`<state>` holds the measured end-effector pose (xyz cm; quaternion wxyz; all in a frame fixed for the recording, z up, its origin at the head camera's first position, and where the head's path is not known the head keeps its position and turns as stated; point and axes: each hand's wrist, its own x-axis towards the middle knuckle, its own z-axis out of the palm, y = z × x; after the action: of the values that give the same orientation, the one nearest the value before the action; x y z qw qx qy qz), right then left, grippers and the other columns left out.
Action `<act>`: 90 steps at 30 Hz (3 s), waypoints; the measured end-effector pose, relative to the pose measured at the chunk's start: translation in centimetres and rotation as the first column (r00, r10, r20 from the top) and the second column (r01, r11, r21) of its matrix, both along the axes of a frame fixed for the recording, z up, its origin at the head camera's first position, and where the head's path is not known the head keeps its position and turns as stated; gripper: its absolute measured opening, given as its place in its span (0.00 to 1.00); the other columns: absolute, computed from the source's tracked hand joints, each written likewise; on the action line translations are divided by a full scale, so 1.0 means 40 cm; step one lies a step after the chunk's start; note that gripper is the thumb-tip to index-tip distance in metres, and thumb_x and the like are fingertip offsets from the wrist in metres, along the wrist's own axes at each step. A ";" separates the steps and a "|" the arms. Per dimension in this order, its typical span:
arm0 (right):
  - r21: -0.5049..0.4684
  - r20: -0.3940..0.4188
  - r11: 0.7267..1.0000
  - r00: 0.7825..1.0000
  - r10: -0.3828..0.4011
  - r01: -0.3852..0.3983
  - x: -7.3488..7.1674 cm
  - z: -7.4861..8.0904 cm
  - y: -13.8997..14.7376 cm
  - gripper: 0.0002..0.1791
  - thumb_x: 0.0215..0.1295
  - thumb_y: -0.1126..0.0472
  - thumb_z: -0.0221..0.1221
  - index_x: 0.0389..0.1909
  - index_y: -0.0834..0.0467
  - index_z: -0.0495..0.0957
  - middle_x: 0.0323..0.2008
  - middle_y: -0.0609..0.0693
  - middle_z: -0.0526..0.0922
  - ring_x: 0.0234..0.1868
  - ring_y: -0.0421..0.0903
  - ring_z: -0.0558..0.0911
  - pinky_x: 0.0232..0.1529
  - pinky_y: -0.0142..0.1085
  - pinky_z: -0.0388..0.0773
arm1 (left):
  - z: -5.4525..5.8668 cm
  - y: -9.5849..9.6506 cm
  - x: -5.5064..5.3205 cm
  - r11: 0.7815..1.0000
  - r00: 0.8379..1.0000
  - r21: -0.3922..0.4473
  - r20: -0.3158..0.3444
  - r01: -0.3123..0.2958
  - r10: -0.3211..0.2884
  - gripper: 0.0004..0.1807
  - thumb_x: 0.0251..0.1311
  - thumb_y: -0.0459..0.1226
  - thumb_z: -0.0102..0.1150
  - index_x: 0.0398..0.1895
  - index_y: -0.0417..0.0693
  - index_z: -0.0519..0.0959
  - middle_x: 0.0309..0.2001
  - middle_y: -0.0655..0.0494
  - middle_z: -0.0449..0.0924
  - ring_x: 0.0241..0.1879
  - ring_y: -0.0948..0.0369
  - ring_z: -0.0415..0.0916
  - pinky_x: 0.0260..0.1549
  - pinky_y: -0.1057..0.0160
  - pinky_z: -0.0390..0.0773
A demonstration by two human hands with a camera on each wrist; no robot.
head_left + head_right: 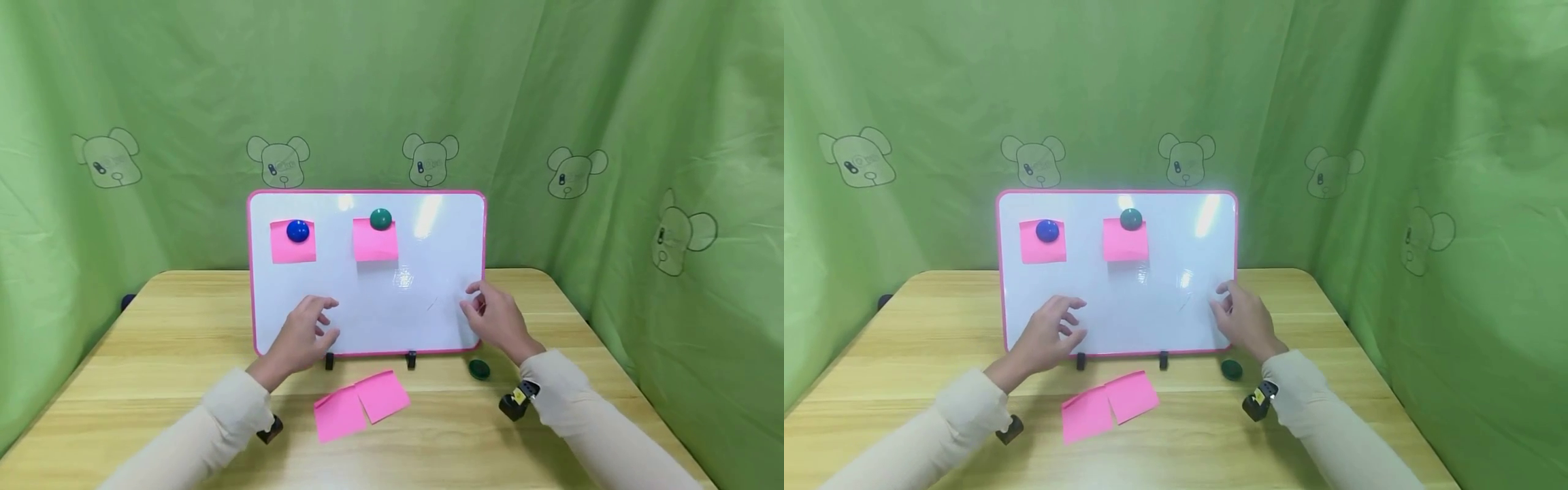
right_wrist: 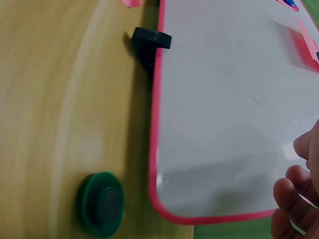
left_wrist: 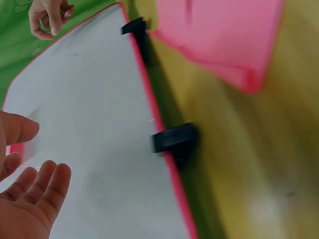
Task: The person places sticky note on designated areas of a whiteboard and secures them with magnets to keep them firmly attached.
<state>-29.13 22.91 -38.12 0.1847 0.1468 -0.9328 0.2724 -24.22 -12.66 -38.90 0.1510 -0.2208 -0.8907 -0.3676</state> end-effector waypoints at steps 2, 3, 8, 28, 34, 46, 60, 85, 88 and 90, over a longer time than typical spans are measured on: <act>0.004 0.016 1.000 1.000 -0.004 0.004 0.008 -0.014 0.012 0.12 0.65 0.60 0.60 0.44 0.62 0.74 0.24 0.48 0.74 0.26 0.46 0.72 0.27 0.37 0.73 | -0.017 -0.006 0.007 1.000 1.000 -0.002 0.012 0.009 -0.009 0.23 0.56 0.30 0.64 0.56 0.36 0.73 0.50 0.42 0.73 0.37 0.56 0.77 0.36 0.59 0.82; 0.004 0.019 1.000 1.000 -0.006 0.006 0.011 -0.022 0.018 0.12 0.65 0.60 0.60 0.44 0.62 0.74 0.24 0.48 0.74 0.26 0.46 0.72 0.27 0.37 0.73 | -0.025 -0.008 0.011 1.000 1.000 -0.006 0.015 0.011 -0.011 0.24 0.56 0.30 0.65 0.56 0.36 0.73 0.50 0.42 0.74 0.37 0.56 0.77 0.36 0.59 0.82; 0.007 0.035 1.000 0.999 -0.016 0.015 0.025 -0.064 0.053 0.10 0.65 0.61 0.60 0.42 0.62 0.74 0.23 0.47 0.73 0.26 0.45 0.72 0.29 0.37 0.72 | -0.058 -0.023 0.024 0.999 0.998 -0.015 0.048 0.028 -0.027 0.23 0.55 0.29 0.66 0.55 0.36 0.73 0.48 0.42 0.74 0.37 0.55 0.78 0.34 0.60 0.82; 0.135 0.332 0.972 0.933 0.141 -0.195 0.056 -0.128 0.092 0.14 0.56 0.54 0.69 0.35 0.57 0.78 0.31 0.46 0.78 0.32 0.43 0.76 0.35 0.39 0.76 | -0.126 -0.044 0.062 0.950 0.939 -0.188 0.288 0.248 -0.188 0.14 0.53 0.32 0.69 0.41 0.42 0.77 0.38 0.52 0.76 0.35 0.57 0.74 0.34 0.60 0.78; 0.154 0.424 0.964 0.896 0.132 -0.215 0.060 -0.135 0.084 0.17 0.51 0.54 0.73 0.35 0.56 0.77 0.32 0.46 0.77 0.33 0.44 0.74 0.38 0.40 0.75 | -0.128 -0.045 0.067 0.937 0.914 -0.209 0.357 0.280 -0.193 0.12 0.50 0.33 0.72 0.35 0.48 0.78 0.32 0.57 0.73 0.30 0.60 0.70 0.31 0.64 0.74; 0.158 0.428 0.960 0.892 0.145 -0.232 0.056 -0.131 0.085 0.18 0.50 0.57 0.73 0.37 0.58 0.77 0.32 0.47 0.78 0.35 0.45 0.75 0.39 0.42 0.75 | -0.128 -0.043 0.059 0.906 0.925 -0.274 0.294 0.324 -0.241 0.07 0.46 0.36 0.75 0.23 0.52 0.83 0.24 0.66 0.72 0.27 0.65 0.67 0.28 0.67 0.72; 0.141 0.449 0.966 0.884 0.132 -0.216 0.069 -0.136 0.085 0.16 0.52 0.58 0.72 0.36 0.58 0.77 0.32 0.48 0.77 0.34 0.44 0.74 0.38 0.41 0.75 | -0.130 -0.034 0.070 0.912 0.918 -0.269 0.336 0.310 -0.213 0.06 0.48 0.33 0.72 0.29 0.45 0.83 0.24 0.62 0.73 0.24 0.66 0.67 0.26 0.67 0.73; 0.143 0.433 0.963 0.889 0.146 -0.228 0.073 -0.125 0.079 0.08 0.57 0.62 0.68 0.34 0.56 0.77 0.29 0.45 0.75 0.31 0.44 0.72 0.34 0.39 0.73 | -0.118 -0.031 0.060 0.948 0.937 -0.243 0.328 0.205 -0.118 0.11 0.48 0.25 0.67 0.34 0.44 0.82 0.30 0.59 0.73 0.30 0.60 0.68 0.29 0.63 0.73; 0.139 0.425 0.964 0.893 0.150 -0.228 0.074 -0.125 0.079 0.08 0.57 0.64 0.67 0.33 0.57 0.77 0.29 0.46 0.75 0.31 0.44 0.72 0.34 0.39 0.73 | -0.117 -0.029 0.059 0.956 0.953 -0.236 0.285 0.175 -0.103 0.12 0.48 0.24 0.67 0.36 0.43 0.81 0.33 0.57 0.74 0.34 0.59 0.69 0.34 0.59 0.75; 0.140 0.420 0.964 0.895 0.147 -0.224 0.073 -0.126 0.079 0.07 0.57 0.65 0.66 0.33 0.57 0.76 0.28 0.46 0.75 0.31 0.44 0.72 0.34 0.39 0.73 | -0.117 -0.028 0.058 0.962 0.962 -0.230 0.257 0.149 -0.088 0.13 0.48 0.25 0.66 0.38 0.43 0.80 0.36 0.56 0.74 0.36 0.58 0.69 0.37 0.57 0.76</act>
<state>-26.22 26.09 -43.16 -0.0545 0.1923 -0.9535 0.2256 -21.90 -13.77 -43.59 -0.0110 -0.2444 -0.9262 -0.2868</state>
